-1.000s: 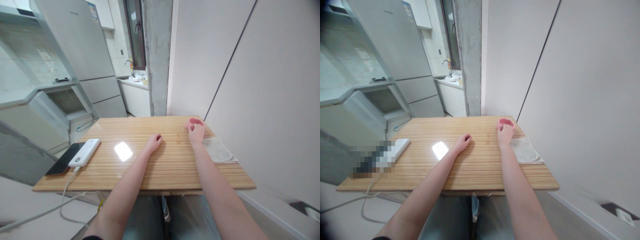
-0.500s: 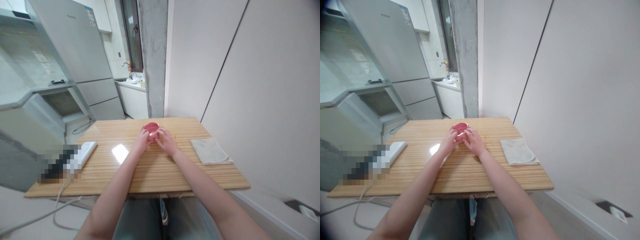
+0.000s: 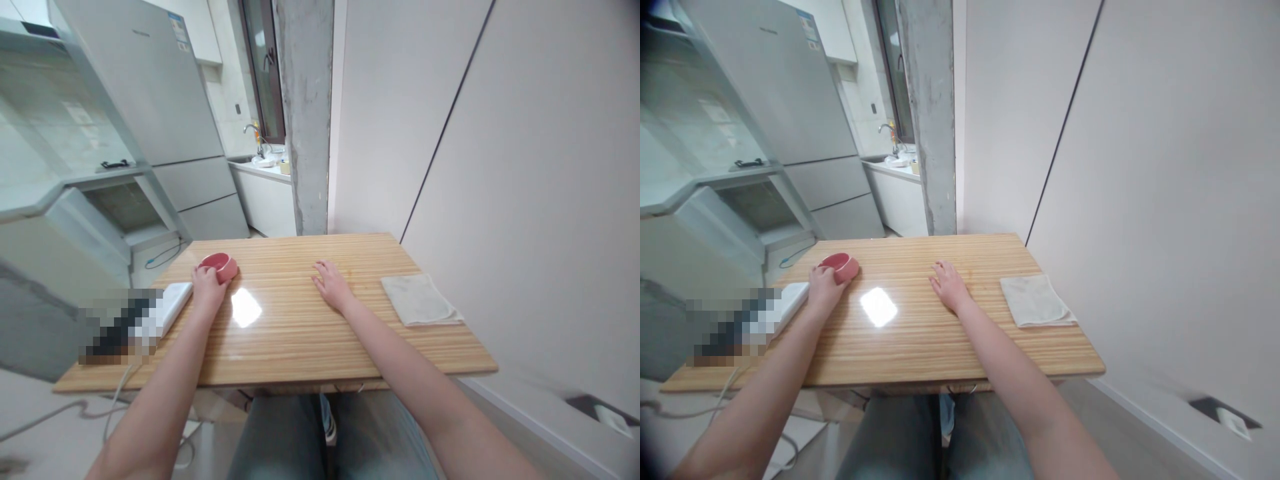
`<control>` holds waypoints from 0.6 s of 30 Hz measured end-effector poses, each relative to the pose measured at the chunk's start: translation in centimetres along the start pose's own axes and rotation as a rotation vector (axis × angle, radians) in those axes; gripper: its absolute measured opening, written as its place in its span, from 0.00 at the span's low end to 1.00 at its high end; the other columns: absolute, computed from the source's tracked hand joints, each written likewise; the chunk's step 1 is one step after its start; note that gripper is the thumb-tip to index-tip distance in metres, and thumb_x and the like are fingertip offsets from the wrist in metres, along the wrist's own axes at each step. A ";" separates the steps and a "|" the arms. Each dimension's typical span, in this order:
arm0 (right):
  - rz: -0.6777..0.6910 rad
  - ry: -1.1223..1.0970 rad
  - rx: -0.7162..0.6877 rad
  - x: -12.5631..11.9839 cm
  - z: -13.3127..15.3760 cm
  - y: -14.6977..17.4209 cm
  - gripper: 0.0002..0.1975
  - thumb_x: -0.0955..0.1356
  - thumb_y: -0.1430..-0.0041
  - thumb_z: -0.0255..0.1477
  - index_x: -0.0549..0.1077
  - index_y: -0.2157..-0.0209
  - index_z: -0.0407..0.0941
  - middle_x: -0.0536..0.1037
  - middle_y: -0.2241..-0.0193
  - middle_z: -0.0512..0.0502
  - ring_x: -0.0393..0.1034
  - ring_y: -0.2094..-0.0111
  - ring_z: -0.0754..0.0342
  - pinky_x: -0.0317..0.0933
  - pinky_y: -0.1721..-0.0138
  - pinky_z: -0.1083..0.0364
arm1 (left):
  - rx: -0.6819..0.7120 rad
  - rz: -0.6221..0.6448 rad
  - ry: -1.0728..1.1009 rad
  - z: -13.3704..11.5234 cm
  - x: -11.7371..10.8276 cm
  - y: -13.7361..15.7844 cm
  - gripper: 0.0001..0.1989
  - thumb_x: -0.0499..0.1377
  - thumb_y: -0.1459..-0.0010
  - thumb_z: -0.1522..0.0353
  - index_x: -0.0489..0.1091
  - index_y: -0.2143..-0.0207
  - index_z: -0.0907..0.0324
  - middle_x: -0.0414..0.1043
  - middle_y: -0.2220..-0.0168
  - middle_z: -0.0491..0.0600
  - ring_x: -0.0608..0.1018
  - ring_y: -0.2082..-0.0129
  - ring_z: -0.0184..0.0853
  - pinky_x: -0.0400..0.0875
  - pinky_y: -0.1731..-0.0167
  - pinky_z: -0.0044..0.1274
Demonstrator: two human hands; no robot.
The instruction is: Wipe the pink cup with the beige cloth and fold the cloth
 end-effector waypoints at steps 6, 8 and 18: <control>-0.036 0.002 0.039 -0.4 -0.8 -0.3 0.18 0.60 0.37 0.31 0.66 0.47 0.45 0.67 0.47 0.38 0.60 0.43 0.48 0.55 0.42 0.44 | -0.029 0.054 -0.056 -0.4 -0.2 0.1 0.18 0.59 0.53 0.63 0.66 0.60 0.64 0.65 0.52 0.62 0.59 0.42 0.53 0.53 0.40 0.42; -0.064 0.054 0.097 -1.4 -1.2 -0.4 0.19 0.62 0.39 0.29 0.65 0.46 0.45 0.68 0.47 0.38 0.60 0.44 0.48 0.56 0.43 0.45 | -0.035 0.078 -0.027 -0.7 -0.4 0.4 0.19 0.59 0.53 0.63 0.66 0.59 0.65 0.63 0.50 0.64 0.58 0.40 0.54 0.50 0.39 0.42; 0.161 0.599 0.754 -11.3 -5.4 8.4 0.19 0.63 0.49 0.19 0.71 0.54 0.42 0.72 0.58 0.29 0.69 0.57 0.40 0.62 0.61 0.46 | 0.211 0.041 0.396 -8.6 -4.5 3.0 0.16 0.52 0.41 0.62 0.66 0.52 0.58 0.64 0.43 0.56 0.65 0.42 0.43 0.57 0.41 0.38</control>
Point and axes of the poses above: each hand's wrist, its own y-axis away from the middle knuckle, its own x-axis out of the palm, z = x × y, the point moved 2 cm from there along -y, towards the middle knuckle
